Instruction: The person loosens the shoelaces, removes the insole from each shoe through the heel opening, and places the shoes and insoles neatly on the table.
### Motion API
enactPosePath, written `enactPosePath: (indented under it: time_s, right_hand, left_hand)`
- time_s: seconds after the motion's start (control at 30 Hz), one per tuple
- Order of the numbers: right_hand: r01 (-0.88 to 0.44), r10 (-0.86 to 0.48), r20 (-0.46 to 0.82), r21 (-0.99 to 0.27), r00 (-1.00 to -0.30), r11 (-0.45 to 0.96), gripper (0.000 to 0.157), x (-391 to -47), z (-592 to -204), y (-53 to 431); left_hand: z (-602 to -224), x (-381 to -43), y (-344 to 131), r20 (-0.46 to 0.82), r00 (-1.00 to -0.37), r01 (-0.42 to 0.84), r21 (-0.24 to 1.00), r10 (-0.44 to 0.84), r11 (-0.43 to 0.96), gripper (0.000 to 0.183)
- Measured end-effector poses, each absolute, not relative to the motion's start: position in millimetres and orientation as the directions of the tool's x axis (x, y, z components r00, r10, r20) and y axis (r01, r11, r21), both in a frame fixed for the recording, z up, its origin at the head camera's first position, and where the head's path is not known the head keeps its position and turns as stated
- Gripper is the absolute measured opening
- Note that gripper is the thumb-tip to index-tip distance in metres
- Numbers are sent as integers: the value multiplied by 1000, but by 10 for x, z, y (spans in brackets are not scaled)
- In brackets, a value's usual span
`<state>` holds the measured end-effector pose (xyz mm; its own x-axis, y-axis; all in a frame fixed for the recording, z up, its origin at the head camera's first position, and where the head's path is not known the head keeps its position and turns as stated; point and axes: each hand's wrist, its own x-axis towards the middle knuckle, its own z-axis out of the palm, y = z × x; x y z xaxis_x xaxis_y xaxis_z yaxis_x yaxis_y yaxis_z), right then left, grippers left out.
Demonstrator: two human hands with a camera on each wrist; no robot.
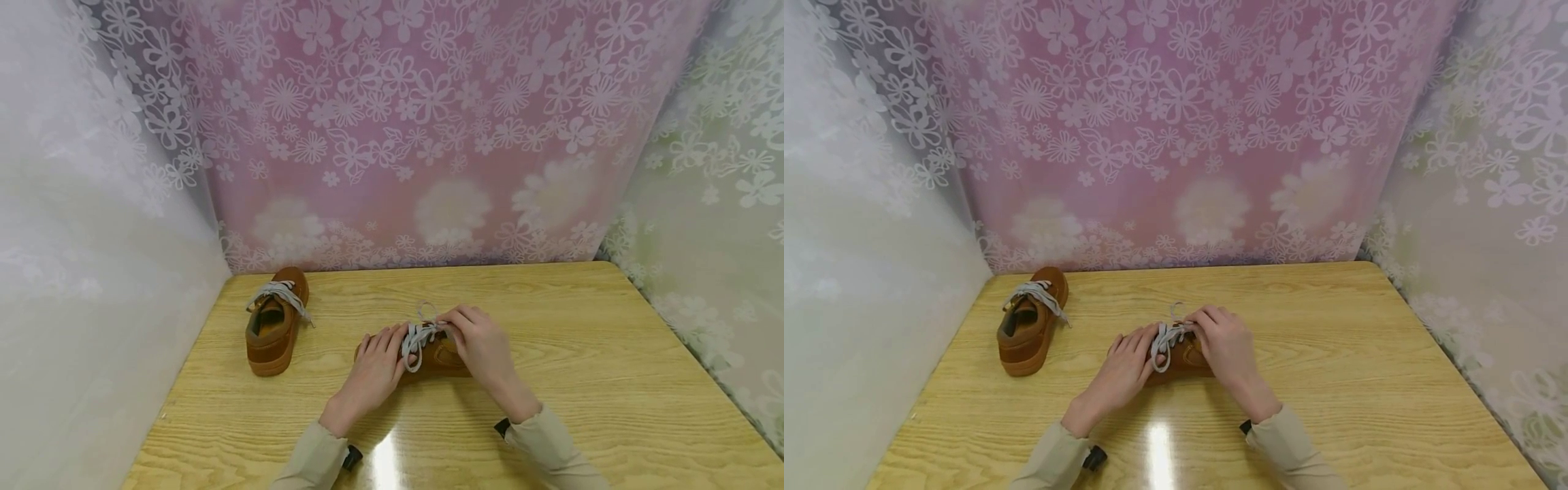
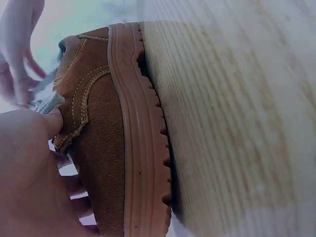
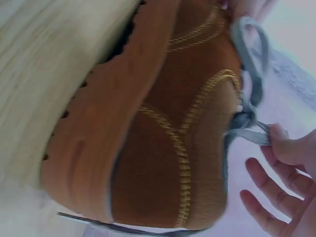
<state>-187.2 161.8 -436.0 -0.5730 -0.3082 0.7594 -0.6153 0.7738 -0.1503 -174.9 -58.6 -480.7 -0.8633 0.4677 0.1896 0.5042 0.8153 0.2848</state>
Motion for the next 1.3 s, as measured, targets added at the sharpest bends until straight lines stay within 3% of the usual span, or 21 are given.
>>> enactPosePath:
  time_s: [0.33,0.5,0.7,0.8,0.9,1.07,1.3]
  right_hand:
    - [-679,-137,803,-383,-580,626,23,-1724,-4015,1744]
    - [-711,-142,796,-426,-589,559,26,-1686,-3940,1744]
    - [-610,-201,653,-490,-730,623,21,-1693,-3958,1757]
    - [-528,-252,543,-444,-801,724,24,-1711,-4005,1764]
    - [-508,-315,469,-370,-825,778,30,-1734,-4065,1759]
    - [-557,-397,466,-279,-791,782,40,-1752,-4160,1712]
    - [-589,-399,554,-215,-731,779,29,-1806,-4312,1609]
  left_hand:
    - [-4801,-1748,-579,184,-867,498,291,464,817,58]
    - [-4790,-1754,-579,180,-868,497,300,463,814,58]
    - [-4783,-1758,-576,167,-871,491,309,462,815,57]
    - [-4788,-1756,-574,160,-875,485,314,458,817,57]
    - [-4804,-1761,-574,165,-875,485,315,456,816,58]
    - [-4822,-1765,-577,190,-869,494,323,456,807,60]
    - [-4819,-1755,-585,192,-865,502,331,465,799,60]
